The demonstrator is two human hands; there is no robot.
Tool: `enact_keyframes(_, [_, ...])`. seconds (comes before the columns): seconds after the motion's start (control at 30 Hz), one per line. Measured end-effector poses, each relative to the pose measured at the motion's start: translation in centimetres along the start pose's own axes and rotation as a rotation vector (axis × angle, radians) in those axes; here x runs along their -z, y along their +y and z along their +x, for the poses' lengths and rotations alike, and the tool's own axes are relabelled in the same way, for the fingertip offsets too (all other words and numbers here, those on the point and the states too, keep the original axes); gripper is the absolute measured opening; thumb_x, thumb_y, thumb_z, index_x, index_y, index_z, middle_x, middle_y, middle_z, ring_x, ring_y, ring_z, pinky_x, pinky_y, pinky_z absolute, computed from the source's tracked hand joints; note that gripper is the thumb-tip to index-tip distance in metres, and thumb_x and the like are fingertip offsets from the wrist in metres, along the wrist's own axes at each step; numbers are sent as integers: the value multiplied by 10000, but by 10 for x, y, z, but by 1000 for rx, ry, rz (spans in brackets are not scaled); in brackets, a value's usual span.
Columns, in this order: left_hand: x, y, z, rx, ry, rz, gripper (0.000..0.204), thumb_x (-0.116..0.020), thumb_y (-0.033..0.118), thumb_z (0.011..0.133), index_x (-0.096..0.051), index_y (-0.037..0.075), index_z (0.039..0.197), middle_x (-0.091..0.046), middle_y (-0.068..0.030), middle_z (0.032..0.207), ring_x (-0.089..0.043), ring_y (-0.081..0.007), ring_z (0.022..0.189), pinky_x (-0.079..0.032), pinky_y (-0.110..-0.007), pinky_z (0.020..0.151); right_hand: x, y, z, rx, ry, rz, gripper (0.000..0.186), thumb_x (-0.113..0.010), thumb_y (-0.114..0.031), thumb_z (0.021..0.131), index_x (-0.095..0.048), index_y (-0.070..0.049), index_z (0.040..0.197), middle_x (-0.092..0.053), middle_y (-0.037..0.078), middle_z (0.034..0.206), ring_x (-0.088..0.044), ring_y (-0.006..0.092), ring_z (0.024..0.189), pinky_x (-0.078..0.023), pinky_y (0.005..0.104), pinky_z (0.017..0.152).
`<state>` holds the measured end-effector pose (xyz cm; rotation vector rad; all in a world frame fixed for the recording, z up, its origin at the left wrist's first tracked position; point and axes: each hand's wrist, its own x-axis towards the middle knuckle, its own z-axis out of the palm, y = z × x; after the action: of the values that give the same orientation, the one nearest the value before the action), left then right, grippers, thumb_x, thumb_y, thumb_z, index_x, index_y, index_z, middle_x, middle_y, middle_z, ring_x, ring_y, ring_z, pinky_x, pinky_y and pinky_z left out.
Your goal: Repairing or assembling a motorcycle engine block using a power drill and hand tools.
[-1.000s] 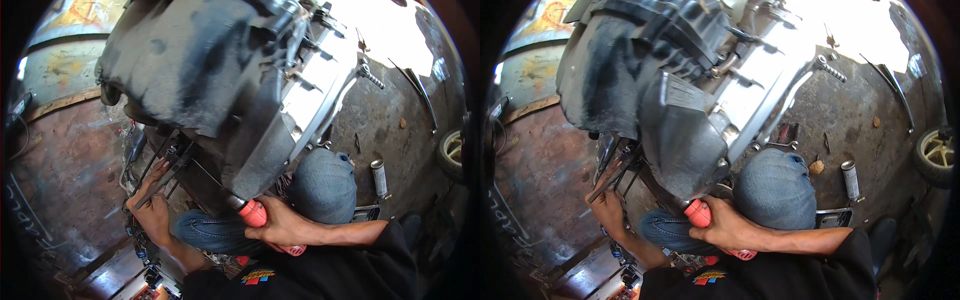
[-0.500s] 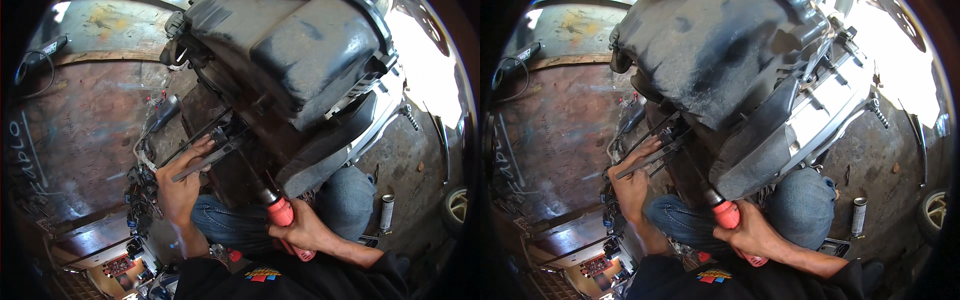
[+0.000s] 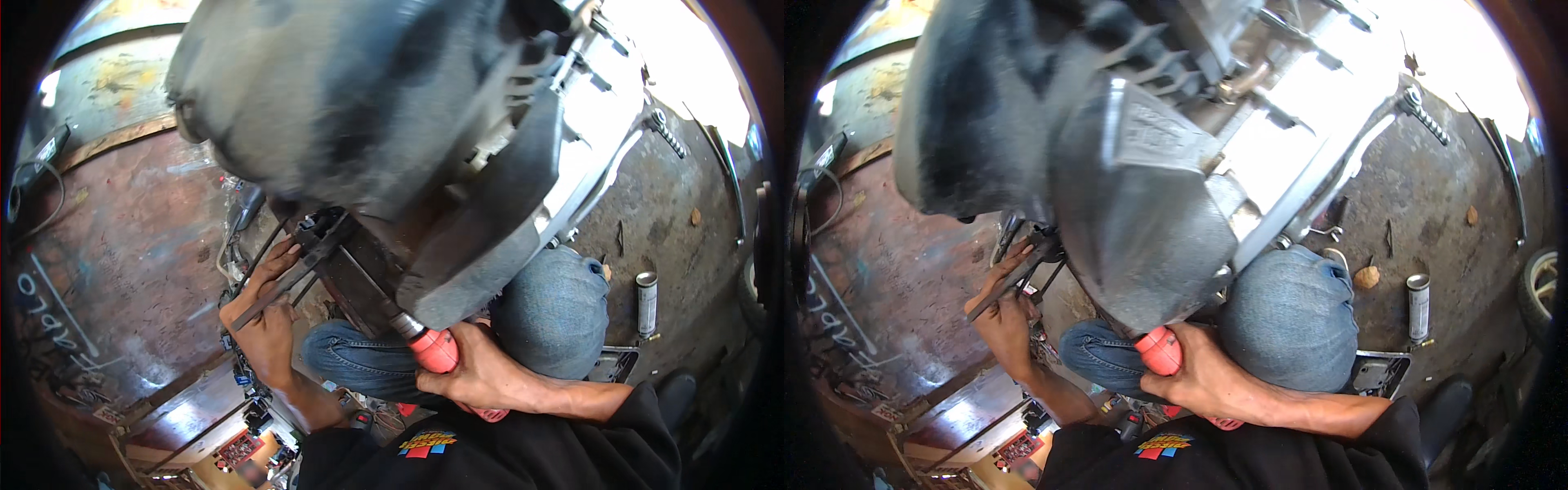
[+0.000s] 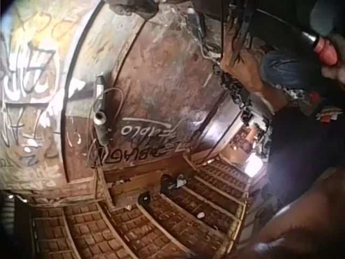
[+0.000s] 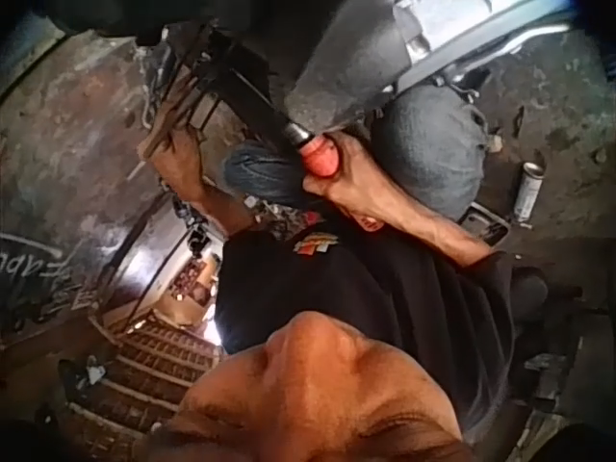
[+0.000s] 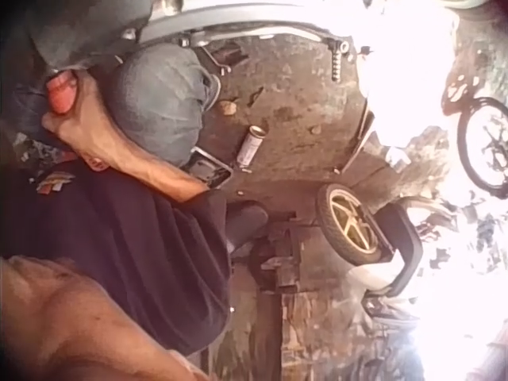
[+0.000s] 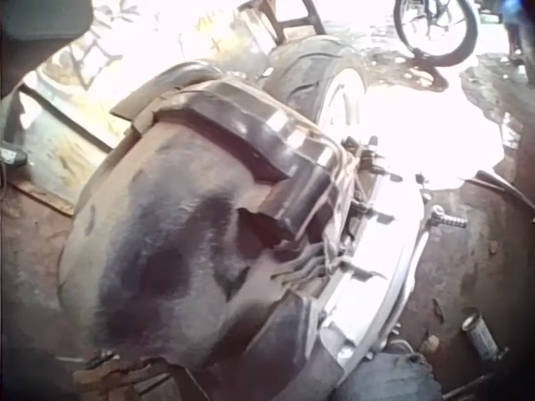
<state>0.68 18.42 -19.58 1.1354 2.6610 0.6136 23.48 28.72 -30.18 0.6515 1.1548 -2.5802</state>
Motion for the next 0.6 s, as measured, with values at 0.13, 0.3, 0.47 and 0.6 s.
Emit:
enact_keyframes(0.13, [-3, -2, 0, 12, 20, -22, 372, -584, 254, 1061, -711, -89, 1128, -724, -80, 858, -464, -56, 490, -392, -247, 449, 0, 7, 4, 62, -26, 45, 358, -792, -141, 762, -640, 55, 1019, -648, 102, 799, -617, 173, 742, -532, 369, 694])
enact_keyframes(0.3, [-1, 5, -1, 97, 14, -31, 314, -518, -12, 882, -708, -113, 1111, -776, -180, 1091, -563, -95, 496, -425, -233, 471, -3, 11, 3, 126, 5, 79, 312, -780, -112, 778, -620, 30, 1005, -612, 69, 793, -581, 162, 736, -510, 364, 689])
enact_keyframes(0.47, [-1, 1, -3, 107, 49, -24, 283, -531, 1, 914, -708, -111, 1105, -782, -159, 1059, -566, -91, 550, -430, -235, 504, -8, 20, 8, 180, 14, 118, 269, -765, -70, 789, -597, 11, 983, -568, 33, 791, -528, 134, 732, -481, 349, 667])
enact_keyframes(0.6, [-2, 0, -2, 52, 62, 127, 267, -542, 3, 920, -715, -101, 1096, -784, -153, 1046, -552, -82, 596, -430, -235, 533, -9, 25, 11, 156, 7, 86, 292, -760, -50, 782, -604, 17, 1020, -583, 38, 819, -540, 137, 753, -488, 351, 685])
